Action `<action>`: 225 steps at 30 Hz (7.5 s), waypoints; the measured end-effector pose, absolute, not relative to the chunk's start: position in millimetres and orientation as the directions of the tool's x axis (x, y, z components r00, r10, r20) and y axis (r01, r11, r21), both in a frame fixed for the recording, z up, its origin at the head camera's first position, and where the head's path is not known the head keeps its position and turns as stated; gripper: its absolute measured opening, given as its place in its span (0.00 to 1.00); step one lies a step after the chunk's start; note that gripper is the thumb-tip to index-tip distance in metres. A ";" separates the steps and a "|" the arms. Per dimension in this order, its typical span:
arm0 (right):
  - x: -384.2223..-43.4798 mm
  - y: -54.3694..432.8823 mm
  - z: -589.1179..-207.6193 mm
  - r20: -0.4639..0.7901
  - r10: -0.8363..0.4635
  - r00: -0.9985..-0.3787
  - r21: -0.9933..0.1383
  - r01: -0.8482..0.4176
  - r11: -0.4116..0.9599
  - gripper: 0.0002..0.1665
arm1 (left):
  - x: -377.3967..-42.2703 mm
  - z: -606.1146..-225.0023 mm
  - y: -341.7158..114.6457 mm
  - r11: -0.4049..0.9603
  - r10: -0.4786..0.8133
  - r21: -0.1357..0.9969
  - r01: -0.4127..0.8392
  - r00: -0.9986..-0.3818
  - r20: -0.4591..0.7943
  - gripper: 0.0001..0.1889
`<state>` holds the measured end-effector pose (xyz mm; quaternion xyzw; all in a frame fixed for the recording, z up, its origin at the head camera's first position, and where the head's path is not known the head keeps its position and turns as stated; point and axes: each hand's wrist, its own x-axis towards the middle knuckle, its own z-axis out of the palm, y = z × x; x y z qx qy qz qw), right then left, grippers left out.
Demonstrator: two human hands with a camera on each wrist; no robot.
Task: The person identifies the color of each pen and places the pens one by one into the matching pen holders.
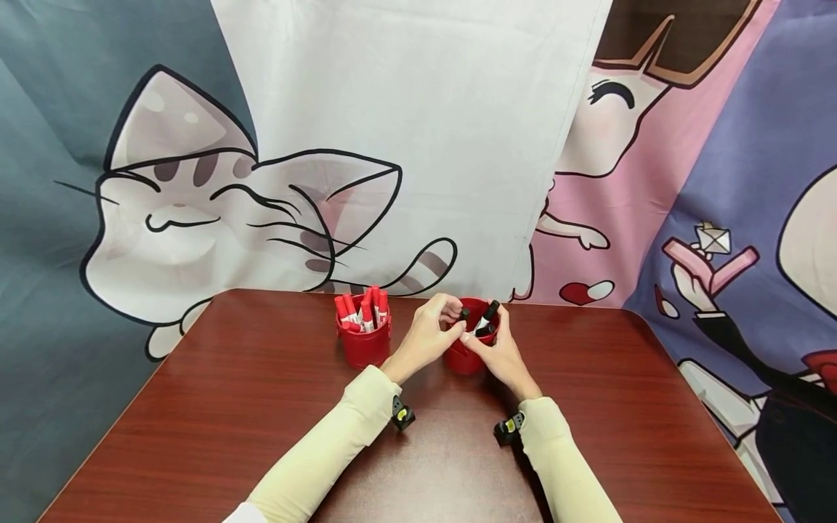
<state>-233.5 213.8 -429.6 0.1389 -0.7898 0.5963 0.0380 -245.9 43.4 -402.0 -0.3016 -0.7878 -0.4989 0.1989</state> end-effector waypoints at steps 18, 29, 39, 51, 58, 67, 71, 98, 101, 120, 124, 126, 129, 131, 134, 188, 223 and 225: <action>-233.1 215.1 -431.5 0.210 -0.175 -0.962 -0.934 -0.251 0.256 0.46 | -241.2 -400.4 34.0 0.318 0.302 0.668 0.673 -0.740 0.602 0.11; -248.5 224.4 -457.8 0.225 -0.160 -0.961 -0.935 -0.259 0.241 0.47 | -233.9 -396.7 13.7 0.291 0.293 0.694 0.659 -0.752 0.590 0.11; -250.2 224.1 -457.3 0.208 -0.153 -0.966 -0.942 -0.239 0.235 0.46 | -225.7 -394.1 -13.1 0.327 0.290 0.686 0.650 -0.759 0.582 0.11; -238.8 219.2 -436.8 0.177 -0.176 -0.968 -0.953 -0.213 0.214 0.47 | -209.7 -403.4 -61.1 0.414 0.380 0.683 0.601 -0.797 0.470 0.12; -232.7 217.4 -431.7 0.162 -0.174 -0.971 -0.954 -0.199 0.223 0.47 | -193.6 -402.1 -80.8 0.443 0.465 0.632 0.636 -0.766 0.445 0.12; -233.8 216.3 -433.0 0.170 -0.189 -0.967 -0.954 -0.210 0.215 0.47 | -166.8 -400.4 -99.9 0.472 0.478 0.660 0.584 -0.799 0.366 0.12; -234.0 217.1 -433.2 0.173 -0.183 -0.968 -0.955 -0.210 0.209 0.47 | -160.0 -404.4 -111.1 0.517 0.469 0.658 0.547 -0.824 0.317 0.13; -235.0 217.5 -433.5 0.164 -0.177 -0.970 -0.956 -0.200 0.212 0.47 | -134.4 -442.9 -139.8 0.692 0.500 0.557 0.459 -0.861 0.090 0.12; -235.4 216.6 -433.3 0.160 -0.180 -0.971 -0.956 -0.198 0.216 0.47 | -132.4 -445.0 -138.6 0.696 0.498 0.560 0.450 -0.864 0.075 0.11; -234.2 216.8 -434.6 0.169 -0.181 -0.969 -0.954 -0.207 0.219 0.47 | -124.9 -448.2 -121.4 0.745 0.469 0.496 0.447 -0.879 0.088 0.10; -234.2 216.5 -434.2 0.164 -0.177 -0.970 -0.956 -0.201 0.216 0.47 | -123.4 -445.4 -119.5 0.781 0.457 0.439 0.443 -0.886 0.081 0.07; -234.3 216.4 -433.7 0.166 -0.174 -0.971 -0.956 -0.201 0.212 0.47 | -122.2 -443.5 -118.6 0.796 0.454 0.413 0.442 -0.888 0.075 0.07; -234.0 216.2 -433.8 0.166 -0.174 -0.971 -0.955 -0.203 0.217 0.47 | -120.5 -440.5 -117.4 0.809 0.454 0.389 0.440 -0.889 0.061 0.08; -234.3 216.4 -433.5 0.170 -0.176 -0.970 -0.954 -0.206 0.217 0.47 | -120.3 -439.6 -117.2 0.817 0.452 0.379 0.435 -0.891 0.048 0.08; -234.4 216.8 -434.2 0.173 -0.176 -0.969 -0.954 -0.210 0.217 0.47 | -120.1 -439.7 -117.7 0.830 0.441 0.367 0.420 -0.897 0.028 0.10; -233.4 217.6 -435.7 0.167 -0.181 -0.969 -0.959 -0.202 0.200 0.47 | -128.8 -393.8 -109.6 0.390 -0.059 0.699 0.599 -0.742 0.668 0.15; -234.1 218.3 -434.8 0.150 -0.183 -0.972 -0.961 -0.187 0.205 0.47 | -212.1 -375.8 -32.5 0.320 0.135 0.620 0.716 -0.683 0.718 0.12; -234.3 218.0 -434.4 0.148 -0.184 -0.972 -0.961 -0.185 0.207 0.48 | -215.6 -375.1 -25.8 0.318 0.143 0.624 0.714 -0.686 0.713 0.13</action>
